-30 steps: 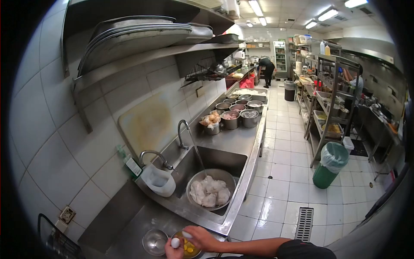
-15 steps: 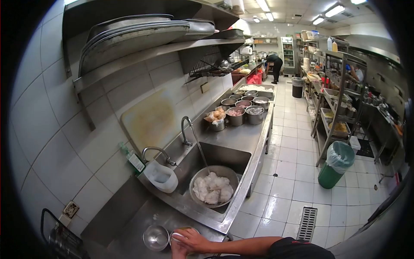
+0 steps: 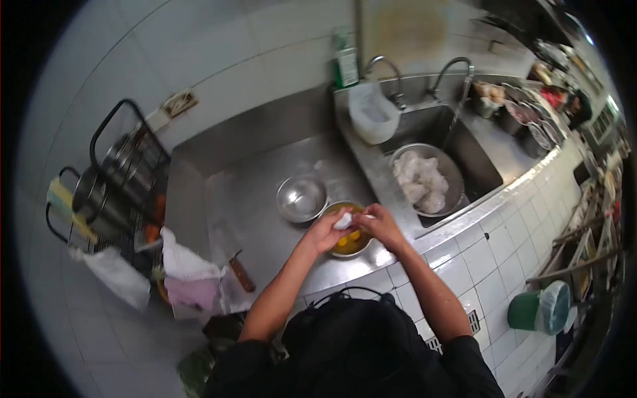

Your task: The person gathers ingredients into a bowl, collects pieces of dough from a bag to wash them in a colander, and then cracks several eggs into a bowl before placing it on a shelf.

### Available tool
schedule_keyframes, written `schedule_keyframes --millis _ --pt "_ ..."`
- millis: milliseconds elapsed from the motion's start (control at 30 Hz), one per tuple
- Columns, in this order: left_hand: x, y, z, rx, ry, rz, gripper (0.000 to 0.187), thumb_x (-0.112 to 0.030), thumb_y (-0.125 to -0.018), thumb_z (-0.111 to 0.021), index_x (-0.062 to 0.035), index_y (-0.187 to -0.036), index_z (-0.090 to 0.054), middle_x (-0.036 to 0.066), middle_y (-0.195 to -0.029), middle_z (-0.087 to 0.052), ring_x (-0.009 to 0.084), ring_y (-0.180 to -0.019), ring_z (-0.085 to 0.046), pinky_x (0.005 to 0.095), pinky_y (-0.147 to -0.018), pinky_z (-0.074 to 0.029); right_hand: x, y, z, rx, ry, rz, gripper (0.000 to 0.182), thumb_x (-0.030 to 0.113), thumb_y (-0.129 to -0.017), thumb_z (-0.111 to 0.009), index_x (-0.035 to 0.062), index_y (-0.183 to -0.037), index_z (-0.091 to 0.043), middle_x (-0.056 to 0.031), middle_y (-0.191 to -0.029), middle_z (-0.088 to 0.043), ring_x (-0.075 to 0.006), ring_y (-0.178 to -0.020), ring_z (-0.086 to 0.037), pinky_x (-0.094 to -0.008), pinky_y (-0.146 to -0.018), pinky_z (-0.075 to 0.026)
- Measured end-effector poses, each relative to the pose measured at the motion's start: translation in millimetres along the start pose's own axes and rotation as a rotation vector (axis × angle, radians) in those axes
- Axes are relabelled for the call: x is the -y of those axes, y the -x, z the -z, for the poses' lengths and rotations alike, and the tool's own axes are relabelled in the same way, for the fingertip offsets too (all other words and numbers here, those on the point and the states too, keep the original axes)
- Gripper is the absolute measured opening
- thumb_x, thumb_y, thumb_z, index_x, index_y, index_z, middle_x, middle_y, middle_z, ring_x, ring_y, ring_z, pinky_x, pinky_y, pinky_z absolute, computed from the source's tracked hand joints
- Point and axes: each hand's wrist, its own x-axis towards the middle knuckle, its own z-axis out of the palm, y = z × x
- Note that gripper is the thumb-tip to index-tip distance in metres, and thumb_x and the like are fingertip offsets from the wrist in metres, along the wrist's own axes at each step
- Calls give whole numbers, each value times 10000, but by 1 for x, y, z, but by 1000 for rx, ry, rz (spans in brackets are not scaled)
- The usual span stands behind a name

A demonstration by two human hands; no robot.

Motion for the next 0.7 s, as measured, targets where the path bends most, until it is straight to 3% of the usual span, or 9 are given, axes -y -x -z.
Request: schedule_keyframes --millis 100,300,333,400,500,533,700 --pt "-10 5 -6 -12 -34 58 383 -240 -971 -500 15 -1255 -470 133 -1187 -544 248 -1126 -540 433 -1026 -418 30 6 -1 165 149 -39 403 257 -786 -721 -5 -1081 -639 -53 -825 -647 -104 -689 -578 -227 -576 -447" --pt "-9 3 -4 100 -72 142 459 -246 -951 -549 26 -1303 -438 132 -1243 -520 218 -1094 -546 406 -1003 -436 12 -12 -2 198 15 -171 360 215 -775 -708 -15 -1051 -681 -58 -768 -664 -101 -615 -575 -233 -513 -424" --pt "-9 4 -3 51 -158 139 472 -208 -936 -568 32 -1318 -425 129 -1238 -528 210 -1071 -554 382 -987 -443 9 -14 1 183 35 -209 341 147 -756 -710 -48 -1034 -681 -91 -794 -673 -127 -672 -612 -248 -616 -491" --pt "-13 11 -11 -51 -331 137 516 -132 -907 -606 42 -1348 -400 123 -1228 -543 193 -1026 -571 335 -953 -457 0 -16 3 171 99 -194 351 144 -745 -708 -64 -1026 -677 -99 -797 -674 -133 -679 -616 -255 -630 -499" --pt "-16 7 -1 12 -603 147 568 7 -838 -614 57 -1359 -394 107 -1160 -587 178 -983 -593 274 -899 -461 -18 -23 6 165 252 -110 387 152 -713 -718 -60 -1033 -673 -119 -802 -680 -157 -697 -635 -277 -657 -510" --pt "-13 5 -1 -3 -656 141 537 75 -792 -598 73 -1310 -455 105 -1121 -614 168 -978 -603 252 -852 -469 -25 -25 6 164 312 -71 403 157 -700 -724 -54 -1039 -673 -127 -804 -683 -168 -705 -643 -285 -667 -514" --pt "8 -14 17 -9 -947 -18 494 70 -775 -606 62 -1260 -514 93 -1151 -612 152 -1018 -589 257 -845 -473 -43 -31 5 109 591 154 438 187 -636 -763 11 -1029 -682 -139 -917 -694 -245 -847 -663 -326 -791 -503"
